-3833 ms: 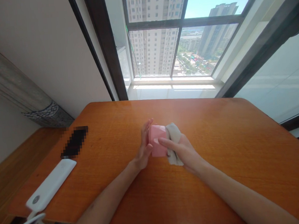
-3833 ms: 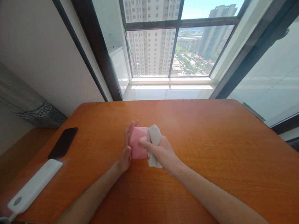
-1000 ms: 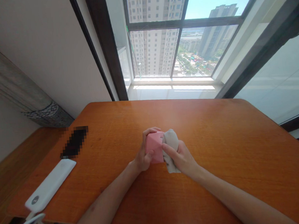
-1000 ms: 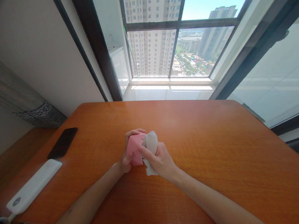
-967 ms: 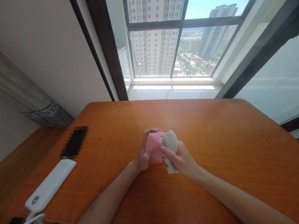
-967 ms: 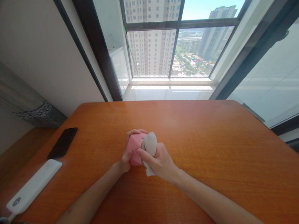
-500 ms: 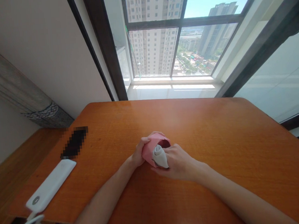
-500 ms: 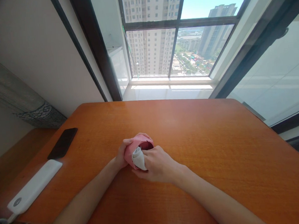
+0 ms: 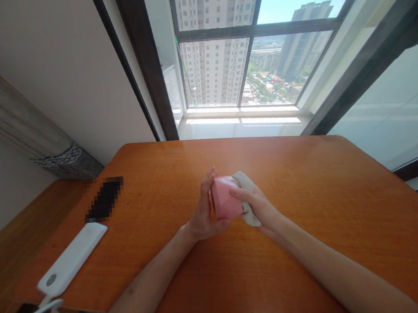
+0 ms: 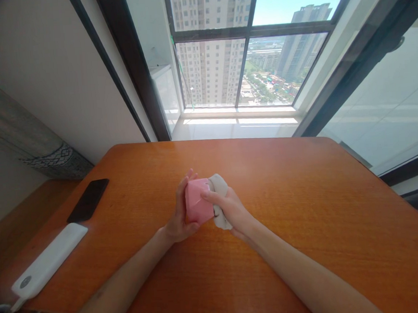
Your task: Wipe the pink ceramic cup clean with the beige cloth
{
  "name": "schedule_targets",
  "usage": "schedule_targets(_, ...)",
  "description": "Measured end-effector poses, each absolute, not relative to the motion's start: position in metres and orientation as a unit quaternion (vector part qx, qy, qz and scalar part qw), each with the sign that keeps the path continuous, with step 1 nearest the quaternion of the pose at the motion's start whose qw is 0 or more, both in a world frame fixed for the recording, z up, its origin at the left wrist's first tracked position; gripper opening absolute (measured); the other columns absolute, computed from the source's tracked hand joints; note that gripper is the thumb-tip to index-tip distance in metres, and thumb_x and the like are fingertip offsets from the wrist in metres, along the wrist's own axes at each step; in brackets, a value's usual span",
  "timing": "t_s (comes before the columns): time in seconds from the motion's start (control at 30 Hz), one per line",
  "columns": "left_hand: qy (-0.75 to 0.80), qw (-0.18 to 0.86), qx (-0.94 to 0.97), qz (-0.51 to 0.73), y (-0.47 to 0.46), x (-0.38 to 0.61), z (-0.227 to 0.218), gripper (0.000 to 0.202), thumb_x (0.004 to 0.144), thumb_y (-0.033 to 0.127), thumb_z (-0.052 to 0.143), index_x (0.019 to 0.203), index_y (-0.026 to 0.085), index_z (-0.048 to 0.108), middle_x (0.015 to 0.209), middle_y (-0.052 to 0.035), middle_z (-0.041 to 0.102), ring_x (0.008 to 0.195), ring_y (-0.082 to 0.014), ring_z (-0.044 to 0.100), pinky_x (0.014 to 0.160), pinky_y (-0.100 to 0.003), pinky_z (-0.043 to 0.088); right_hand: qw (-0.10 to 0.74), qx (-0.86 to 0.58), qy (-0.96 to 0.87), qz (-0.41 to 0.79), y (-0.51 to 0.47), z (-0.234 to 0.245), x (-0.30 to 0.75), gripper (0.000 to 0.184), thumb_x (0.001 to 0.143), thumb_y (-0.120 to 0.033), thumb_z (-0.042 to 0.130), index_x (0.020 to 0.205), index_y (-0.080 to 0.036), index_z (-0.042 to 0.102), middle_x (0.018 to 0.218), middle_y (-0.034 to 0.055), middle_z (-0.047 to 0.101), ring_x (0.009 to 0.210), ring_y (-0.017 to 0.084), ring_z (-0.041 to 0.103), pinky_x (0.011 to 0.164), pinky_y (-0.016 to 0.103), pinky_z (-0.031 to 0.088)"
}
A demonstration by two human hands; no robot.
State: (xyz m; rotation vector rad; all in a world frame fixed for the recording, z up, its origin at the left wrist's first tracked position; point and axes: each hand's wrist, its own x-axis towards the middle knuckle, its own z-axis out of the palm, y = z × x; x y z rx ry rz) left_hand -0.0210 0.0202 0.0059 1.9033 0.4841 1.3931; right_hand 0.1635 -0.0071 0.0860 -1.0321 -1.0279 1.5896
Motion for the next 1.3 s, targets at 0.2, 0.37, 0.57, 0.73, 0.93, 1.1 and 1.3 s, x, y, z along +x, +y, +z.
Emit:
schedule_targets(0.2,0.141,0.192,0.805,0.543,0.025,-0.024,0.004,0.105,0.082,0.062,0.08,0.171,0.043,0.028,0.182,-0.0112,0.015,0.167,-0.0499,0.021,0.128,-0.072,0.029,0.469,-0.411,-0.294,0.724,-0.012,0.085,0.151,0.039,0.078,-0.053,0.088,0.096,-0.024,0.071,0.081,-0.0016,0.073,0.068,0.013,0.062,0.055,0.02,0.049)
schedule_targets(0.37,0.165,0.166,0.813,0.534,0.024,-0.027,0.005,0.101,0.085,0.058,0.074,0.172,0.037,0.027,0.177,-0.0184,0.026,0.16,-0.0493,0.035,0.123,-0.072,0.035,0.469,-0.425,-0.239,0.737,-0.012,0.079,0.144,0.042,0.075,-0.056,0.089,0.096,-0.023,0.074,0.075,0.0003,0.075,0.063,0.015,0.064,0.051,0.022,0.052)
schedule_targets(0.57,0.158,0.143,0.823,0.526,0.026,-0.029,0.005,0.102,0.08,0.057,0.074,0.17,0.037,0.031,0.174,-0.0183,0.034,0.152,-0.0495,0.044,0.12,-0.071,0.037,0.463,-0.425,-0.215,0.747,-0.011,0.073,0.145,0.043,0.079,-0.058,0.086,0.1,-0.023,0.074,0.088,0.0035,0.079,0.072,0.018,0.071,0.062,0.026,0.06)
schedule_targets(0.73,0.152,0.134,0.818,0.538,0.028,-0.029,0.001,0.094,0.077,0.056,0.078,0.162,0.038,0.043,0.165,-0.0165,0.046,0.145,-0.0473,0.05,0.12,-0.073,0.037,0.463,-0.408,-0.267,0.74,-0.012,0.071,0.146,0.046,0.079,-0.062,0.087,0.104,-0.025,0.075,0.098,0.0036,0.079,0.086,0.02,0.074,0.069,0.027,0.062)
schedule_targets(0.93,0.158,0.149,0.842,0.494,0.03,-0.026,0.007,0.093,0.08,0.047,0.079,0.163,0.034,0.041,0.161,-0.0183,0.046,0.144,-0.0458,0.05,0.12,-0.07,0.039,0.476,-0.397,-0.276,0.735,-0.006,0.047,0.151,0.057,0.08,-0.071,0.085,0.109,-0.024,0.075,0.105,0.0049,0.081,0.094,0.021,0.077,0.082,0.03,0.066)
schedule_targets(1.1,0.188,0.146,0.869,0.434,0.03,-0.023,0.012,0.094,0.083,0.041,0.077,0.166,0.033,0.034,0.159,-0.0197,0.045,0.144,-0.045,0.047,0.119,-0.069,0.043,0.467,-0.375,-0.261,0.757,-0.003,0.034,0.155,0.067,0.076,-0.08,0.083,0.112,-0.024,0.077,0.101,0.0062,0.083,0.096,0.025,0.08,0.083,0.033,0.068)
schedule_targets(1.3,0.158,0.112,0.876,0.442,0.028,-0.024,0.012,0.097,0.083,0.045,0.076,0.167,0.029,0.031,0.157,-0.0216,0.043,0.142,-0.045,0.046,0.118,-0.068,0.044,0.469,-0.387,-0.27,0.747,-0.007,0.029,0.16,0.075,0.072,-0.08,0.087,0.12,-0.023,0.077,0.115,0.0084,0.083,0.111,0.027,0.078,0.09,0.033,0.067)
